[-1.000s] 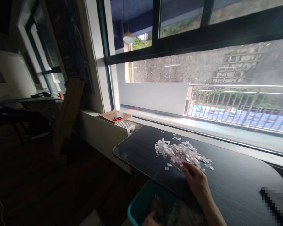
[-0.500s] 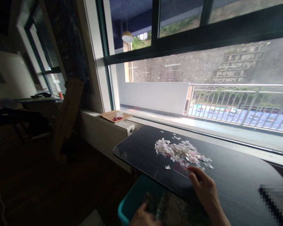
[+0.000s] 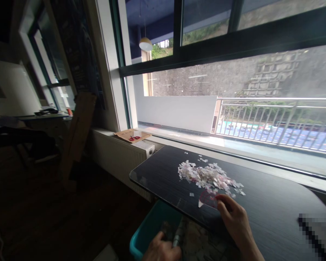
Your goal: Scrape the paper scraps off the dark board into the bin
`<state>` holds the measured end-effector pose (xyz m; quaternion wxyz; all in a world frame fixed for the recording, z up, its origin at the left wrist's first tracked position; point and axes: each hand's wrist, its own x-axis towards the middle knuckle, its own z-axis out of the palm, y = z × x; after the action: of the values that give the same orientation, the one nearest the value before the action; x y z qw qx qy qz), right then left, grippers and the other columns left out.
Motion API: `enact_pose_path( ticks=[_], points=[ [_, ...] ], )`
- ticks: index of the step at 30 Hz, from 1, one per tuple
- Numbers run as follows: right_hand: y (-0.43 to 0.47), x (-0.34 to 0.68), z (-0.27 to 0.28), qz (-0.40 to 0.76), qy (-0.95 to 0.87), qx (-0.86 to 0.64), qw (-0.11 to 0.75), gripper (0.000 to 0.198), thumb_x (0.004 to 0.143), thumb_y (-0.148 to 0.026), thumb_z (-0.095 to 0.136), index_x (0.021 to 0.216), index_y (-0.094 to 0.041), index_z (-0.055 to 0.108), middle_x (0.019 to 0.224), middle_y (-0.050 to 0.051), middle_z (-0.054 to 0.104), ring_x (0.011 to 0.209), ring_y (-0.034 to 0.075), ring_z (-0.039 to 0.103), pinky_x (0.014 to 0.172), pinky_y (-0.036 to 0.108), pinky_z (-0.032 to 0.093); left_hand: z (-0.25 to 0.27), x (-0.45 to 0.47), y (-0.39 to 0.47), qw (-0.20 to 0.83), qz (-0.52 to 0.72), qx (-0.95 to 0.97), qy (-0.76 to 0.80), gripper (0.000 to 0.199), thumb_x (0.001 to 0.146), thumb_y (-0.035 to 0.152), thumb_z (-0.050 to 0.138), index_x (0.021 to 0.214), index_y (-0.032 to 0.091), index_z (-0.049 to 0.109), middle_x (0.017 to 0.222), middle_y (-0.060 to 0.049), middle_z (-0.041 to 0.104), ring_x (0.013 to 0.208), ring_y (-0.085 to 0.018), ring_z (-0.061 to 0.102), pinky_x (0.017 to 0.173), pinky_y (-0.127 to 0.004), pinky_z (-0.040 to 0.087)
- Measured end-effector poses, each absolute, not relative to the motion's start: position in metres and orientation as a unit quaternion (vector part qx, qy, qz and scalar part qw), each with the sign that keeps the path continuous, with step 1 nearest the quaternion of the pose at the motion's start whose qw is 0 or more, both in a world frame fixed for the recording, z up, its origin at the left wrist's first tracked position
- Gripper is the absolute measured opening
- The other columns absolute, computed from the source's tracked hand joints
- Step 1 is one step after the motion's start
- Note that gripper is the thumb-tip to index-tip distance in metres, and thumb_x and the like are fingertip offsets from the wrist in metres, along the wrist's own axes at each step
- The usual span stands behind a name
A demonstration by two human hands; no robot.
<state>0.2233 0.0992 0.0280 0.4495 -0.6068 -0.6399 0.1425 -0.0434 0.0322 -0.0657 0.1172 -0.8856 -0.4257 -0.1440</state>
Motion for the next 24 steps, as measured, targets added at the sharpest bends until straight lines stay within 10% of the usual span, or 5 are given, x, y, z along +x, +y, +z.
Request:
enact_pose_path(
  ticks=[5,24],
  points=[
    [0.098,0.223,0.03,0.174,-0.65,-0.592,0.444,0.033,0.075,-0.04,0.049,0.076,-0.018,0.073,0.069,0.003,0.073,0.063,0.02,0.066,0.055,0.023,0.048,-0.091,-0.05,0.047,0.123,-0.167,-0.886,-0.414,0.045,0.081,0.057,0.061,0.055,0.021,0.05,0.039,0.009,0.037,0.034,-0.01,0.034,0.062,-0.029,0.037],
    [0.092,0.22,0.036,0.278,-0.612,-0.55,0.495,0.027,0.071,-0.04,0.053,0.07,-0.018,0.069,0.06,0.002,0.067,0.055,0.019,0.06,0.052,0.024,0.044,-0.092,-0.047,0.049,0.055,-0.147,-0.885,-0.438,0.031,0.072,0.042,0.073,0.057,0.021,0.054,0.043,0.009,0.041,0.039,-0.01,0.034,0.065,-0.029,0.037]
  ],
)
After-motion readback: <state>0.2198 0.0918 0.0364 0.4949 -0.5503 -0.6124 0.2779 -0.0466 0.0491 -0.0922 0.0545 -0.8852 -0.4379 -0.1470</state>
